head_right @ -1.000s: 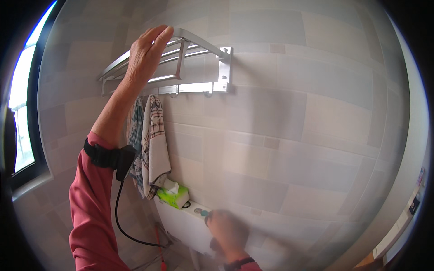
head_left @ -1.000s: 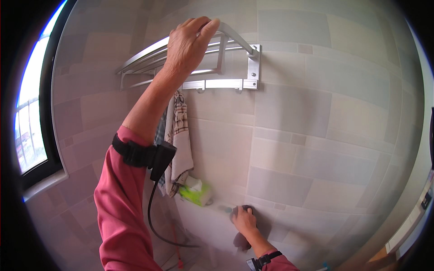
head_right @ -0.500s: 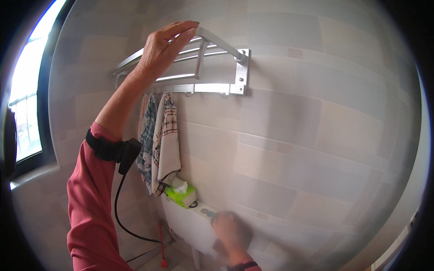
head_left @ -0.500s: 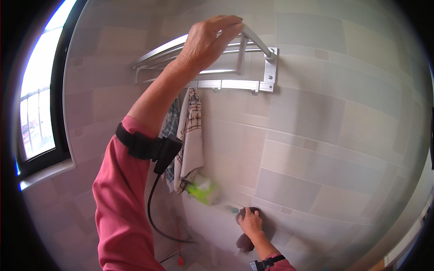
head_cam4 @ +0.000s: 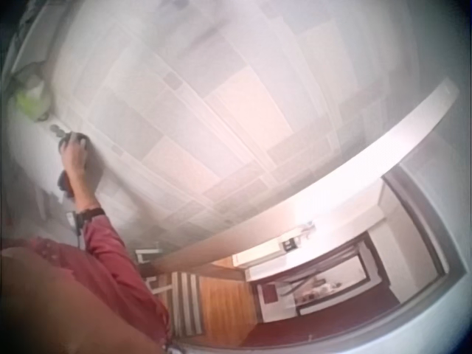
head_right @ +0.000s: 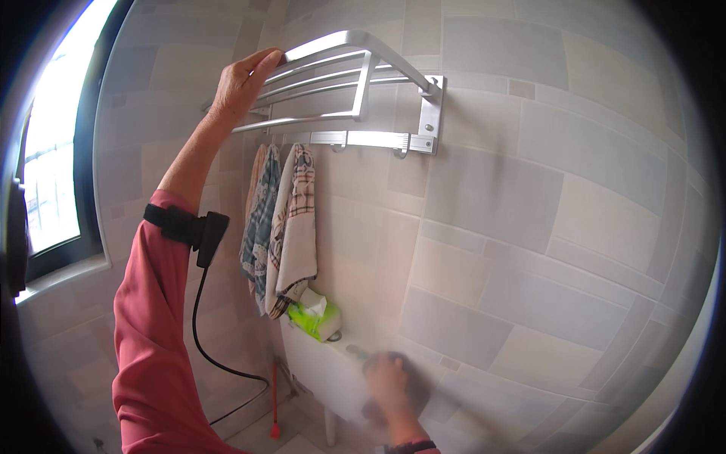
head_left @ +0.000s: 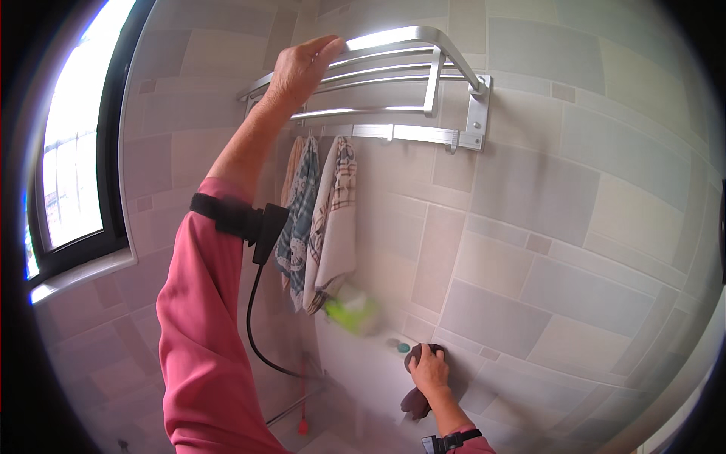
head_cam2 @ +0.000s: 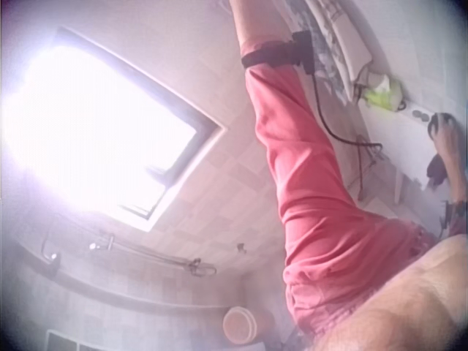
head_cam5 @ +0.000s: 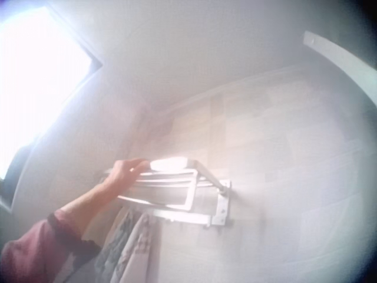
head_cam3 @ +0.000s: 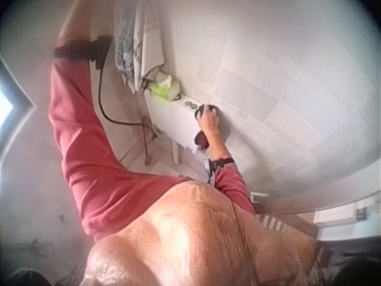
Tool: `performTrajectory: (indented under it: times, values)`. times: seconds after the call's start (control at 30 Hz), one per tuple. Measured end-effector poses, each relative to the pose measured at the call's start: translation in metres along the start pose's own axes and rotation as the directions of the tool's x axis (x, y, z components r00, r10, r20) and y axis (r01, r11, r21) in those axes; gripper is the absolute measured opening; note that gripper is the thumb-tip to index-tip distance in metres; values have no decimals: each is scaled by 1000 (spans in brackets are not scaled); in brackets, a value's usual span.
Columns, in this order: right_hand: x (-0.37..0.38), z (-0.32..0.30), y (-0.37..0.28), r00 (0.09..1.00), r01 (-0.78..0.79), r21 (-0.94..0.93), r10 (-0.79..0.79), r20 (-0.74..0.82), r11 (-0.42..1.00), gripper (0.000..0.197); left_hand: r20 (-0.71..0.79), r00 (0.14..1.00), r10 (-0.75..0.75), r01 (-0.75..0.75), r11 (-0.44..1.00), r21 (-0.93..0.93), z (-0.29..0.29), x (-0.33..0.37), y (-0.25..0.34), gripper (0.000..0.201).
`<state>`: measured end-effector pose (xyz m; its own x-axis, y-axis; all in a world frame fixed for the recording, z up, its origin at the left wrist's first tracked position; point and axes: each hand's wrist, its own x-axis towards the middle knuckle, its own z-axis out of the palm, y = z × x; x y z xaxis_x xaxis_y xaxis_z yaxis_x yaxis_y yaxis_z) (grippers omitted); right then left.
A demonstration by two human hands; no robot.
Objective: The person wipes the bathroom door frame, toilet tank, towel rack, shower door, and wall switch plate using a dark cloth. They move items like a tissue box to access surfaces and wipe multiple fixtures in sequence.
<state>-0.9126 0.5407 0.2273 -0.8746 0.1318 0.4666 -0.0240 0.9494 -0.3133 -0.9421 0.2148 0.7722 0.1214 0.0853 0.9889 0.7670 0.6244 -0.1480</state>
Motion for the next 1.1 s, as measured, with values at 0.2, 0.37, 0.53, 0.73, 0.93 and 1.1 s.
performTrajectory:
  times: [0.2, 0.37, 0.53, 0.73, 0.93, 1.1]
  values:
    - [3, 6, 7, 1000, 22, 11, -22, -13, 1000, 47, 36, 999, -41, 32, 977, 210, -16, -6, -31, 45]
    - [-1, 6, 4, 998, 31, 27, -29, -55, 999, 46, -275, 907, -317, 316, 947, -50, -22, -33, -32, 50]
    - [-4, 4, 2, 996, 60, 7, -59, -70, 998, 45, 328, 928, -178, 267, -295, -917, -12, -136, 40, 75]
    - [-4, -8, 3, 1000, 19, 33, -20, 17, 999, 47, 529, 834, -157, 296, -682, -669, 21, -212, 116, 77]
    - [-4, -7, 2, 998, 66, 30, -66, -19, 997, 46, 591, 792, -154, 331, -705, -627, 36, -236, 131, 77]
    - [-11, 0, 6, 990, 121, 23, -119, -72, 992, 45, 624, 757, -191, 381, -647, -661, 39, -254, 132, 61]
